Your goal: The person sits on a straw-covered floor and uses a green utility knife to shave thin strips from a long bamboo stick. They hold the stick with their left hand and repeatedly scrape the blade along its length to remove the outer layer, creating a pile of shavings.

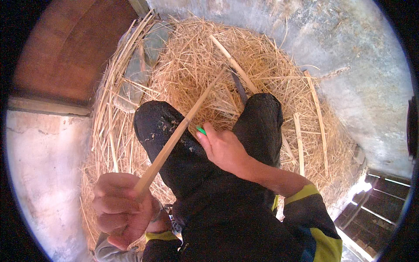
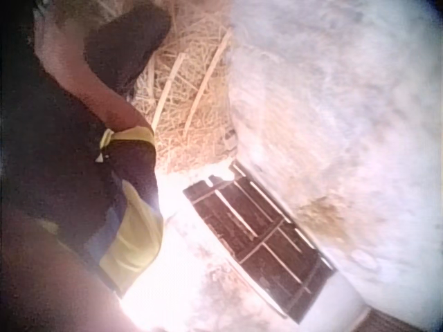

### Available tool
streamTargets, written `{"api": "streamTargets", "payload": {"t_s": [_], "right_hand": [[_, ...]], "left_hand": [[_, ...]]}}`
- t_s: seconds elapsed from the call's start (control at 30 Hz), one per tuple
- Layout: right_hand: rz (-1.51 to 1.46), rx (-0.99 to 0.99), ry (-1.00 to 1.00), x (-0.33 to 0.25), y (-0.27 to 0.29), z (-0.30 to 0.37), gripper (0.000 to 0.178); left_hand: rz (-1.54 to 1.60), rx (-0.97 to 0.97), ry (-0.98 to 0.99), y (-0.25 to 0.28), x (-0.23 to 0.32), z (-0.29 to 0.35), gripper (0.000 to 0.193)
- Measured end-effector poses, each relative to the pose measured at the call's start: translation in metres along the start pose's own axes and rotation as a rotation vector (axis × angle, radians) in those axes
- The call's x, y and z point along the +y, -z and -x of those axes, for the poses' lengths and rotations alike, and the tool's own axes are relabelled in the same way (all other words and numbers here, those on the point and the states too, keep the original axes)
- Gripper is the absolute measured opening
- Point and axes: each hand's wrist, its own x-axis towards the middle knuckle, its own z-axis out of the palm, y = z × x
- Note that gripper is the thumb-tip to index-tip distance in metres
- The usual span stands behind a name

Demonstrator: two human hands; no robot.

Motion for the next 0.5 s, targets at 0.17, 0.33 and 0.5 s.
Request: {"api": "streamTargets", "payload": {"t_s": [0.17, 0.33, 0.5], "right_hand": [[0.098, -0.036, -0.162, 0.061, -0.016, -0.018, 0.030], [-0.006, -0.083, -0.121, 0.024, -0.011, -0.011, 0.029], [0.091, -0.056, -0.103, 0.037, -0.010, -0.025, 0.028]], "left_hand": [[0.041, 0.036, 0.088, 0.001, -0.001, -0.005, 0.041], [0.103, 0.049, 0.155, -0.007, 0.002, -0.008, 0.041], [0.140, 0.085, 0.181, 0.012, -0.005, -0.013, 0.040]]}}
